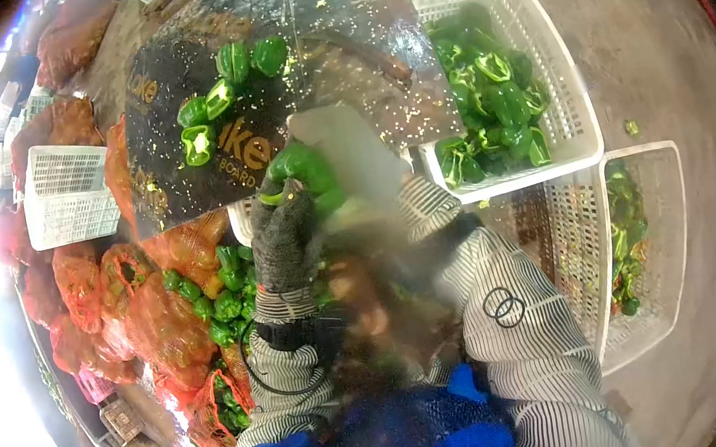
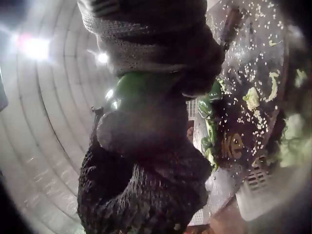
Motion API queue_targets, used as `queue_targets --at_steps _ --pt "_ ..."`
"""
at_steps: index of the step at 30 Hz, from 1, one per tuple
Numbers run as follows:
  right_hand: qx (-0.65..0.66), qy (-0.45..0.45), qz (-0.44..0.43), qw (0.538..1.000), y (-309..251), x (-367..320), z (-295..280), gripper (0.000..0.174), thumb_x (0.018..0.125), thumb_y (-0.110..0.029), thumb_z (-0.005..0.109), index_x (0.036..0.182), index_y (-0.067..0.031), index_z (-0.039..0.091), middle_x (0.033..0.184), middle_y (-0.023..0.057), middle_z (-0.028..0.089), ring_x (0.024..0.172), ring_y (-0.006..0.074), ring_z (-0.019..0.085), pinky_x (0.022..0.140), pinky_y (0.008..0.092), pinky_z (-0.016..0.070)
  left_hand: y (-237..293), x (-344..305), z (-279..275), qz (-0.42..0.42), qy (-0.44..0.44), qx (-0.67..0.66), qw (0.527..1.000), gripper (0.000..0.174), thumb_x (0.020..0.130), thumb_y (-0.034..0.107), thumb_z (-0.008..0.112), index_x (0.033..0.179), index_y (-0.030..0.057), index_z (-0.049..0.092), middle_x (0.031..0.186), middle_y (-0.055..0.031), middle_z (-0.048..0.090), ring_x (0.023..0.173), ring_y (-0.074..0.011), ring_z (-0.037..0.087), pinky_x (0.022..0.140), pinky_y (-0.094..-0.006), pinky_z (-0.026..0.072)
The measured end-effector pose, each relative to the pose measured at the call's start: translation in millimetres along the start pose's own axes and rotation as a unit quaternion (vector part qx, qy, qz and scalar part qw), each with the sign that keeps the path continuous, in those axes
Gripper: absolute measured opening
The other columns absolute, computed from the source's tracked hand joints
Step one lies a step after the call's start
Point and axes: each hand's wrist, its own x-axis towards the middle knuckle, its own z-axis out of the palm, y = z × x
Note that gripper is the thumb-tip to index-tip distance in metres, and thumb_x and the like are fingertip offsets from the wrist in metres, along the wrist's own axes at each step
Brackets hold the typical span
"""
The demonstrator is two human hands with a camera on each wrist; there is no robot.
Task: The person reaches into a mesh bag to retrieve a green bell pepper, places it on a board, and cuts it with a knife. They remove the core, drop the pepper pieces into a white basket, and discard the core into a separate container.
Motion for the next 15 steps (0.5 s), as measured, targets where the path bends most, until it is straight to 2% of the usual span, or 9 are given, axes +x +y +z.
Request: queue_targets --at_steps 1,2,5,6,8,9,11,14,15 --pt "0.034 -0.021 0.046 0.998 2.6 1.2 0.3 0.027 0.093 -0.027 0.056 0.094 -0.0023 0.067 0.088 0.0052 0.067 0.083 0.0146 0.062 0.072 0.0300 0.0502 5.7 -2.6 -5.1 -0.103 -0.018 -0.155 0.982 0.032 0.073 0.016 0.074 0.102 0.0095 0.064 0.102 -0.0050 0.064 0.097 -0.0181 0.061 0.076 -0.0304 0.0550" --pt "0.035 -0.024 0.049 0.998 0.7 1.7 0.8 0.027 0.093 -0.027 0.056 0.094 -0.0023 0.067 0.088 0.0052 0.067 0.083 0.0146 0.062 0.072 0.0300 0.0502 -14.7 -4.6 -16.3 -0.040 -0.024 0.021 0.999 0.035 0.071 0.022 0.076 0.103 0.0153 0.065 0.103 -0.0021 0.064 0.098 -0.0193 0.061 0.082 -0.0359 0.0527" --pt "-0.183 -0.162 -0.176 0.954 -15.5 5.5 -2.1 0.019 0.086 -0.018 0.065 0.102 -0.0082 0.066 0.096 0.0078 0.067 0.087 0.0209 0.065 0.078 0.0317 0.0535 -41.9 -19.5 -38.4 0.000 -0.043 0.076 0.996 0.035 0.070 0.027 0.077 0.103 0.0199 0.065 0.105 -0.0010 0.064 0.099 -0.0203 0.061 0.088 -0.0399 0.0495" --pt "-0.181 -0.163 -0.174 0.954 -12.4 5.0 0.0 0.019 0.086 -0.018 0.065 0.102 -0.0082 0.066 0.096 0.0078 0.067 0.087 0.0209 0.065 0.078 0.0317 0.0535 -36.5 -21.1 -39.0 -0.003 -0.043 0.076 0.996 0.035 0.070 0.027 0.077 0.103 0.0199 0.065 0.105 -0.0010 0.064 0.099 -0.0203 0.061 0.088 -0.0399 0.0495" --pt "0.182 -0.182 0.111 0.960 -0.1 6.7 3.7 0.020 0.085 -0.017 0.064 0.103 -0.0087 0.066 0.098 0.0091 0.067 0.089 0.0210 0.065 0.079 0.0317 0.0539 -23.7 -18.9 -37.4 0.184 -0.048 0.252 0.949 0.032 0.072 0.024 0.076 0.103 0.0240 0.065 0.106 -0.0029 0.064 0.101 -0.0207 0.060 0.093 -0.0402 0.0473" --pt "0.182 -0.182 0.110 0.960 13.1 9.9 3.6 0.020 0.085 -0.017 0.064 0.103 -0.0087 0.066 0.098 0.0091 0.067 0.089 0.0210 0.065 0.079 0.0317 0.0539 -24.3 -15.4 -37.0 0.184 -0.048 0.252 0.949 0.032 0.072 0.024 0.076 0.103 0.0240 0.065 0.106 -0.0029 0.064 0.101 -0.0207 0.060 0.093 -0.0402 0.0473" --pt "-0.104 -0.121 -0.140 0.977 30.6 19.1 2.5 0.020 0.086 -0.020 0.064 0.103 -0.0093 0.066 0.101 0.0079 0.066 0.092 0.0178 0.065 0.080 0.0307 0.0536 -27.8 -5.6 -35.2 0.286 -0.111 0.588 0.748 0.031 0.076 0.019 0.073 0.105 0.0182 0.065 0.109 -0.0075 0.063 0.102 -0.0243 0.060 0.090 -0.0400 0.0485" --pt "-0.060 -0.107 -0.160 0.980 20.9 18.4 5.9 0.038 0.092 -0.032 0.059 0.108 0.0027 0.064 0.093 0.0118 0.068 0.082 0.0205 0.065 0.074 0.0320 0.0544 -45.3 -2.5 -29.7 0.243 -0.005 0.448 0.860 0.028 0.082 0.013 0.069 0.110 0.0093 0.063 0.104 -0.0108 0.063 0.096 -0.0238 0.061 0.084 -0.0375 0.0513" --pt "-0.056 -0.112 -0.166 0.978 3.9 17.4 4.1 0.038 0.092 -0.032 0.059 0.108 0.0027 0.064 0.093 0.0118 0.068 0.082 0.0205 0.065 0.074 0.0320 0.0544 -42.5 0.9 -28.4 0.244 0.002 0.454 0.857 0.028 0.082 0.013 0.069 0.110 0.0093 0.063 0.104 -0.0108 0.063 0.096 -0.0238 0.061 0.084 -0.0375 0.0513"
